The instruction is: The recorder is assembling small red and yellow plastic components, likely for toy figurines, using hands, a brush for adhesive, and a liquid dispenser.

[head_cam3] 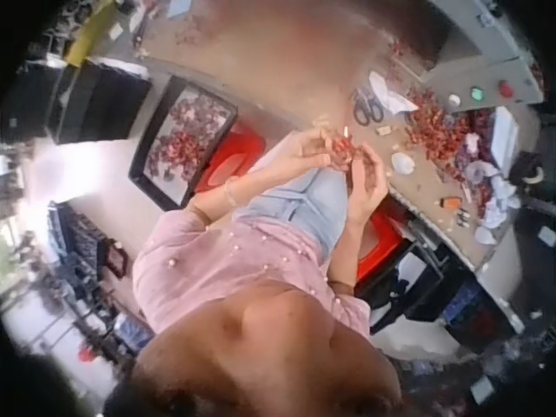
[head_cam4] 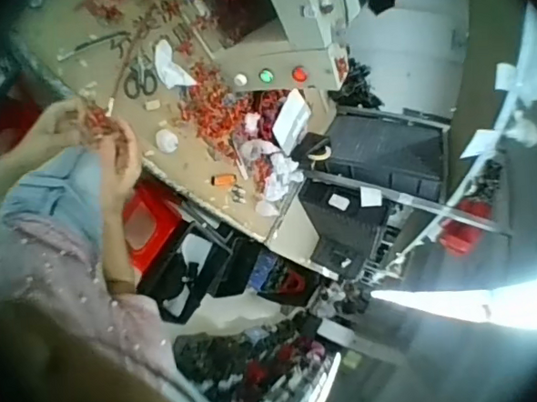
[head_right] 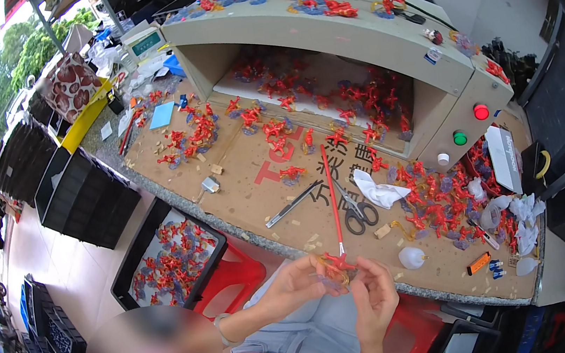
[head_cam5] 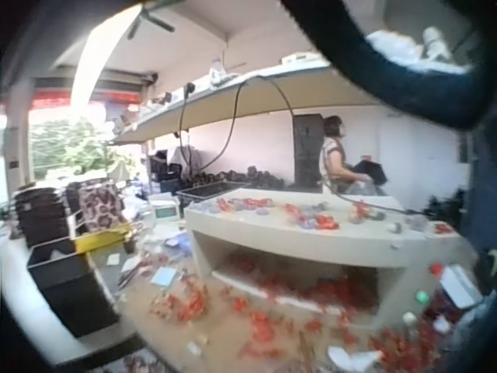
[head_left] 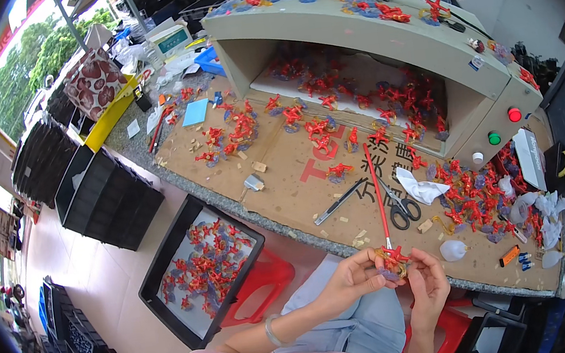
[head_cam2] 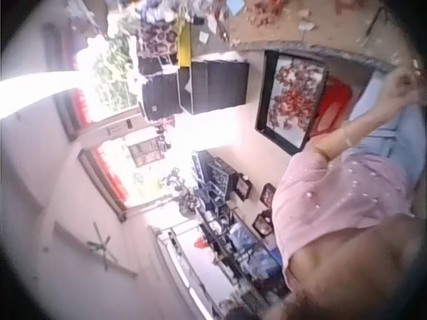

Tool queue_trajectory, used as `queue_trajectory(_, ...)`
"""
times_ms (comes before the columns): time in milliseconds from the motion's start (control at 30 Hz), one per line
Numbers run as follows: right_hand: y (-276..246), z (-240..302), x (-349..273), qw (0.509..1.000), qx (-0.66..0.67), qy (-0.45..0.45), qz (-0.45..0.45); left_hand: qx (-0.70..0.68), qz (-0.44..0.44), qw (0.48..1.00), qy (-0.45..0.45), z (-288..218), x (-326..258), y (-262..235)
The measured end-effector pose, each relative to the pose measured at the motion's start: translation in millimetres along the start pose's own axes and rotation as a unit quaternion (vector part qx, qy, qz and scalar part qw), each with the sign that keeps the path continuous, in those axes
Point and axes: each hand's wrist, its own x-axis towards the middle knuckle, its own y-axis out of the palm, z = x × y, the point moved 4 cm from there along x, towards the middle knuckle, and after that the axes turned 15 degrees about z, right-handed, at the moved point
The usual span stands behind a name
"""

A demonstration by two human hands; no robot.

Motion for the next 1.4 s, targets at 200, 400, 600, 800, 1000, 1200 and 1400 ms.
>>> queue_trajectory(200,3,-25,-14,0.98,0.149,0.116,-0.065,-0.05,0.017,0.999,0.003,11,-6,4)
queue_trajectory(400,7,-28,-7,0.983,0.121,0.132,-0.046,-0.073,-0.003,0.997,-0.005,17,-11,-9)
queue_trajectory(600,-2,-29,-14,0.985,0.117,0.126,-0.033,0.039,-0.082,0.992,-0.082,16,-3,0)
queue_trajectory(800,-13,-40,-20,0.983,0.114,0.14,-0.018,0.074,-0.08,0.99,-0.094,23,-3,11)
queue_trajectory(1000,-19,-45,-21,0.972,0.171,0.156,-0.041,0.074,-0.073,0.989,-0.102,25,3,14)
queue_trajectory(1200,-19,-40,-16,0.972,0.18,0.143,-0.045,0.094,-0.053,0.988,-0.112,27,6,13)
queue_trajectory(1400,-23,-41,-12,0.988,0.099,0.12,0.013,0.12,-0.033,0.982,-0.142,22,9,13)
